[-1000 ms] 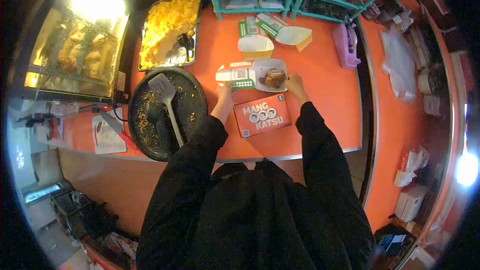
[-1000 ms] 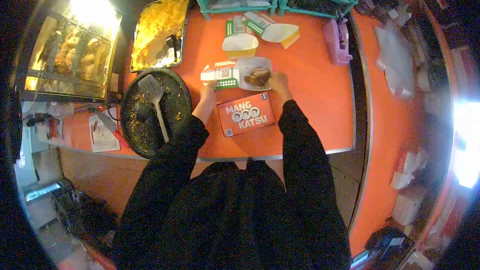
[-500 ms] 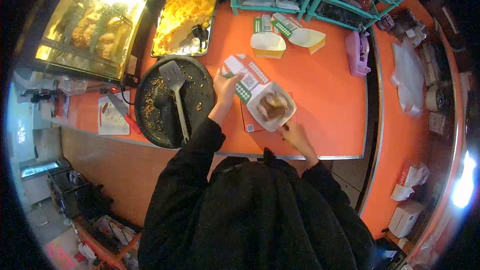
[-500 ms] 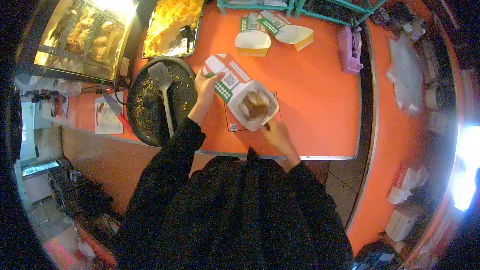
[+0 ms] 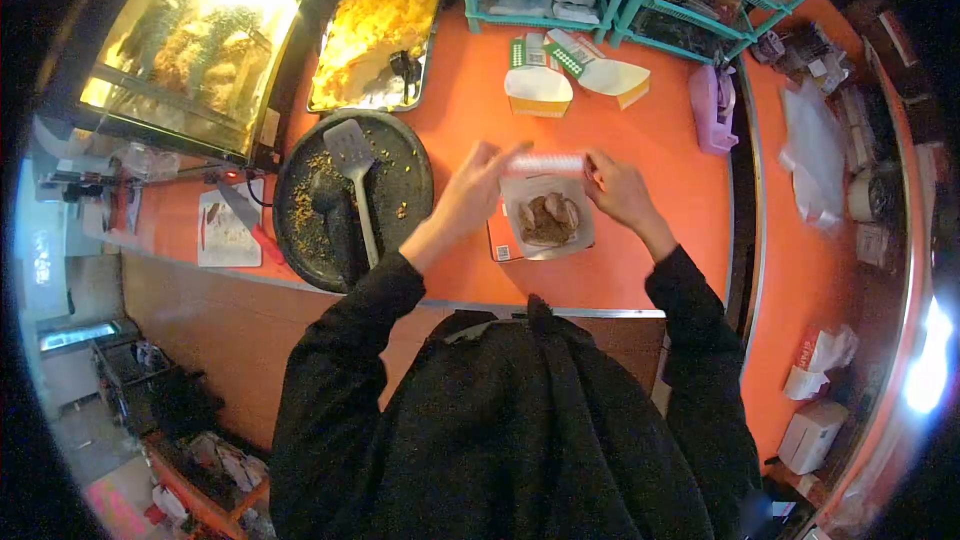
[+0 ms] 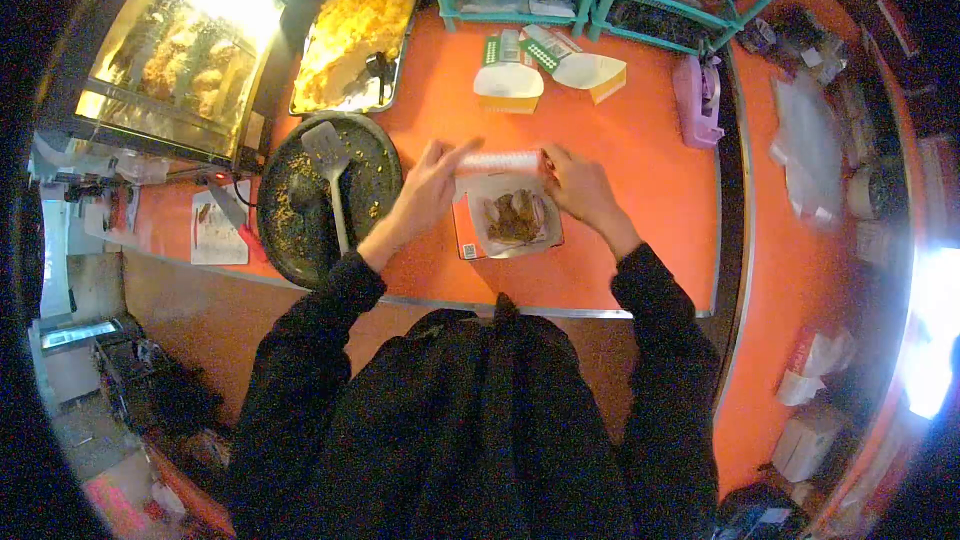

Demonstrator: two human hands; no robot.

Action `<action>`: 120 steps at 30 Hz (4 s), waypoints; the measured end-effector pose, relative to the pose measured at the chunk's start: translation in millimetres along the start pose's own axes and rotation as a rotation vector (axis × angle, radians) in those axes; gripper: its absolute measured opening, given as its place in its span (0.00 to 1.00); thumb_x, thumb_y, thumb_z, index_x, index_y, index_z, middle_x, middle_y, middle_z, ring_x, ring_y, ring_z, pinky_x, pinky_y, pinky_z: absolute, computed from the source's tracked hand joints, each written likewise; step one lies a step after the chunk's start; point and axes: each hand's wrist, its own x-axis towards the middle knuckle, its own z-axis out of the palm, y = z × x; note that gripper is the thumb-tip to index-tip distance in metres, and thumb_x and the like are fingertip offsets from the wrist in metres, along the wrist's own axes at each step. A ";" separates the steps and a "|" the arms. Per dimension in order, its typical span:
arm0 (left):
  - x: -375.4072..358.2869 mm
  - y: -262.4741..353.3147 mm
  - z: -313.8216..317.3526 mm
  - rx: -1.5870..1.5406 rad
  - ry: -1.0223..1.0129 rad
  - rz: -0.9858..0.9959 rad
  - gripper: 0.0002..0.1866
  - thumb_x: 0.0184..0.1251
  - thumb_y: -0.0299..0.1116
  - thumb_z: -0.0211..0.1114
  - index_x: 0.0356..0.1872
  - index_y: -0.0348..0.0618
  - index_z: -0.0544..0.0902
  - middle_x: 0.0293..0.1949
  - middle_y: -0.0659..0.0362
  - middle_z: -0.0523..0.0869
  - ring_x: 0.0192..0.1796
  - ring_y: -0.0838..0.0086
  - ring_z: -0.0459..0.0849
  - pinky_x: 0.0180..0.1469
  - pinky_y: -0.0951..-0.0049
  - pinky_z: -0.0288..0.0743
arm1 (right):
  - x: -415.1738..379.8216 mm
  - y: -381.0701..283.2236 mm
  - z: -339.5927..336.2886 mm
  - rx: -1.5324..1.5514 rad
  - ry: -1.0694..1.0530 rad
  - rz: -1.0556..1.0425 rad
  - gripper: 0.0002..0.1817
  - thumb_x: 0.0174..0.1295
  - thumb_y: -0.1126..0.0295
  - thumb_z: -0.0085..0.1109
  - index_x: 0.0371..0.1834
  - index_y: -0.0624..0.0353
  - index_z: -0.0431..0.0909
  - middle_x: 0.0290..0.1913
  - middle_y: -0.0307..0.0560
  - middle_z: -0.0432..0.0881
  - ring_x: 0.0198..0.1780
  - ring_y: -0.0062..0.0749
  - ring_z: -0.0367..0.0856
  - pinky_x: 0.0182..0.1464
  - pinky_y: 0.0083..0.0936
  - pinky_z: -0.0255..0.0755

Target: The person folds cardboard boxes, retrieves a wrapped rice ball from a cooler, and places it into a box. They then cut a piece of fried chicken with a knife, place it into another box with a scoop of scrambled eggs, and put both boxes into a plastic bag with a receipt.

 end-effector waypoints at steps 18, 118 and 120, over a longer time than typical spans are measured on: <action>-59.3 10.3 76.6 -1.002 0.124 -0.985 0.25 0.50 0.25 0.64 0.48 0.33 0.62 0.48 0.47 0.70 0.47 0.59 0.78 0.45 0.65 0.77 | -57.0 -7.6 38.7 1.007 -0.248 0.822 0.25 0.54 0.56 0.55 0.49 0.63 0.69 0.37 0.54 0.79 0.29 0.33 0.81 0.25 0.30 0.79; 282.1 304.3 360.5 -1.167 -0.673 -0.142 0.35 0.57 0.41 0.62 0.63 0.40 0.59 0.63 0.54 0.64 0.63 0.68 0.64 0.63 0.66 0.57 | -172.9 196.3 -387.0 -0.166 1.057 0.193 0.11 0.53 0.73 0.57 0.18 0.63 0.66 0.15 0.48 0.64 0.15 0.29 0.63 0.19 0.24 0.58; 286.7 303.9 333.7 -1.797 -0.844 -0.225 0.33 0.56 0.39 0.63 0.60 0.37 0.62 0.61 0.55 0.66 0.61 0.68 0.66 0.63 0.67 0.57 | -174.6 166.5 -359.8 -0.266 1.043 0.164 0.11 0.52 0.73 0.57 0.17 0.62 0.66 0.15 0.49 0.65 0.14 0.33 0.65 0.18 0.25 0.58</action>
